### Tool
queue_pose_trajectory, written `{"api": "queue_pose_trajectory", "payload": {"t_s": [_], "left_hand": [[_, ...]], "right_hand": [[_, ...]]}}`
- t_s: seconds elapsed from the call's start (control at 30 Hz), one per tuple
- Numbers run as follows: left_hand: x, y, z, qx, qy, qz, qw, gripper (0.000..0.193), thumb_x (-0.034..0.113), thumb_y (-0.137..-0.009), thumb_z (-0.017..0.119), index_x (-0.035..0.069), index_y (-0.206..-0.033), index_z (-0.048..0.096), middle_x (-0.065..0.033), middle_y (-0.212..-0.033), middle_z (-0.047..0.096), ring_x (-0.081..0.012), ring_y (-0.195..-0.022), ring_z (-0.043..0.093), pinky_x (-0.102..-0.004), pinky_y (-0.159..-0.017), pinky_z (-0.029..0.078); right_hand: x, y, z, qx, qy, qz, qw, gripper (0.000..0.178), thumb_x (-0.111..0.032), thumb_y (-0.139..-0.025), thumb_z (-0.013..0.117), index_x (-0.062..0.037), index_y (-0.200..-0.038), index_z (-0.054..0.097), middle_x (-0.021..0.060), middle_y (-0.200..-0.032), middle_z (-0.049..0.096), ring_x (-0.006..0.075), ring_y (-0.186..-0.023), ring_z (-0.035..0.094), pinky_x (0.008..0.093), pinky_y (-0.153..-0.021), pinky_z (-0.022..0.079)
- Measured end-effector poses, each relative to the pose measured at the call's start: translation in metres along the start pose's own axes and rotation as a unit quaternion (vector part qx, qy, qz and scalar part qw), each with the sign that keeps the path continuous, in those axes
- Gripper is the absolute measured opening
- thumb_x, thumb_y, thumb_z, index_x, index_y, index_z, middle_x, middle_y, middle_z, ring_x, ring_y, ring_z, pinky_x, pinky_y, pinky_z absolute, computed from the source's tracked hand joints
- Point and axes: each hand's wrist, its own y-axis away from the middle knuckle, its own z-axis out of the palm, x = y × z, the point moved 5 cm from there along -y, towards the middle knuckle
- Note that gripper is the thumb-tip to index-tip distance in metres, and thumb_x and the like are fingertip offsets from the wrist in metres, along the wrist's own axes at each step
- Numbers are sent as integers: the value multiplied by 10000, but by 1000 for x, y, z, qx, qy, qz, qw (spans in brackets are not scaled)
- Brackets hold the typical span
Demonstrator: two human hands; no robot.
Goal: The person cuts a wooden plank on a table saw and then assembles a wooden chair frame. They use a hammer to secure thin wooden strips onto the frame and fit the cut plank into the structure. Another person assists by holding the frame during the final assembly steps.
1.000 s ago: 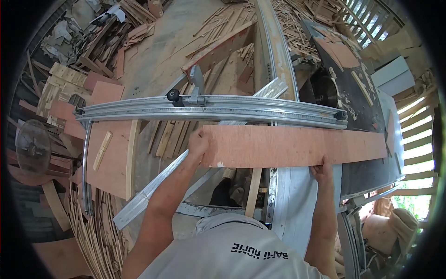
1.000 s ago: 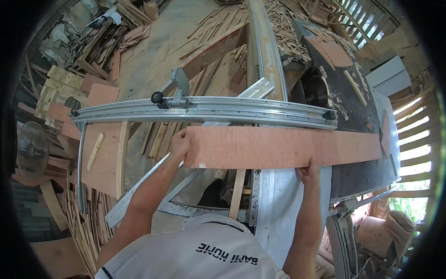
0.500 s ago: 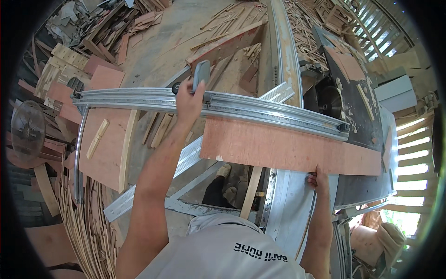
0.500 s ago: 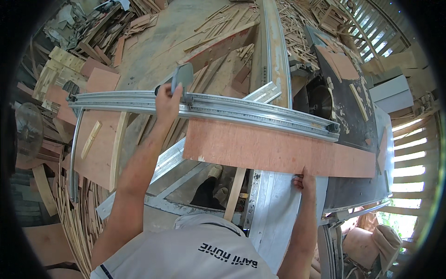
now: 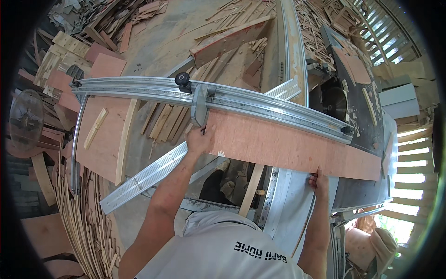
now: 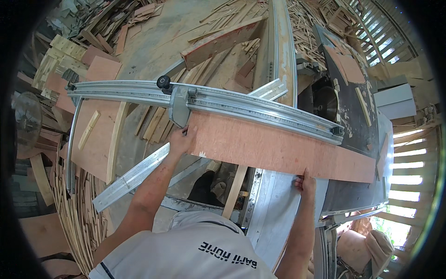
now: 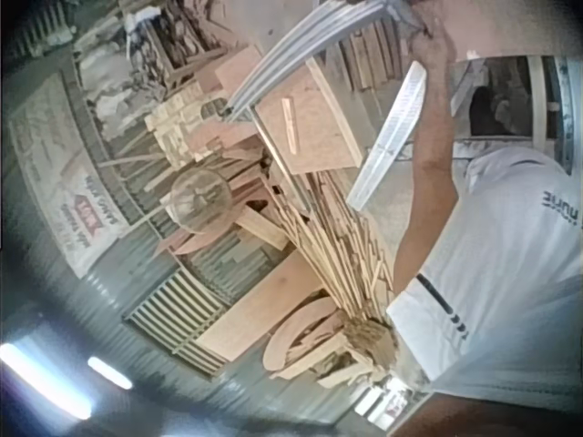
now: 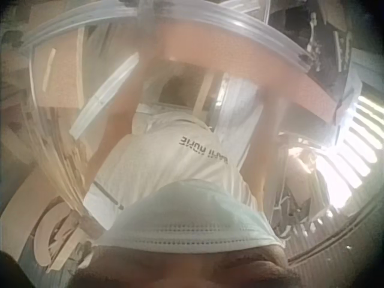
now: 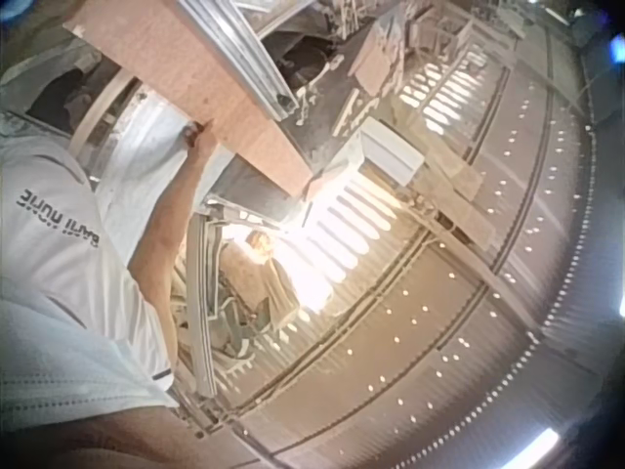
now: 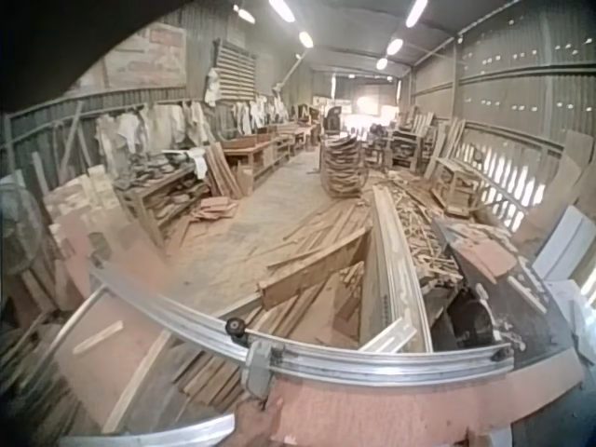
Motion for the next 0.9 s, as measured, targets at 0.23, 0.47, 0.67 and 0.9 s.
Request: {"api": "queue_pose_trajectory", "payload": {"t_s": [0.23, 0.47, 0.67, 0.9], "left_hand": [[-51, -18, 23, -19, 229, -103, 968, 427, 338, -802, 800, -42, -976, 718, -119, -872, 730, -211, -790, 679, -338, -736, 518], [-39, -22, 13, -74, 262, -133, 953, 411, 195, -860, 770, -51, -1157, 628, -81, -1055, 676, -157, -902, 608, -311, -796, 487], [-61, -30, 18, -82, 283, -134, 946, 516, 246, -823, 781, -27, -1229, 619, -129, -1142, 686, -198, -1012, 636, -344, -856, 492], [-44, -2, -6, 47, 168, -85, 981, 496, 256, -838, 776, -55, -1171, 579, -132, -1055, 649, -223, -909, 637, -346, -757, 519]], "right_hand": [[-6, 4, 6, -2, 1, 3, 1000, 523, -567, -966, 543, -66, -844, 631, 19, -604, 610, 139, -467, 585, 275, -394, 425], [0, 2, 6, -8, -4, -11, 1000, 565, -586, -949, 554, -33, -887, 652, 44, -637, 636, 146, -464, 597, 280, -376, 420], [-4, 8, 15, 9, 9, -6, 1000, 531, -545, -964, 555, -28, -886, 647, 45, -634, 633, 144, -465, 595, 277, -377, 422], [-3, 8, 20, -53, -109, -27, 992, 481, -436, -1005, 526, -4, -805, 596, 26, -560, 498, 148, -438, 498, 291, -373, 393]]}}
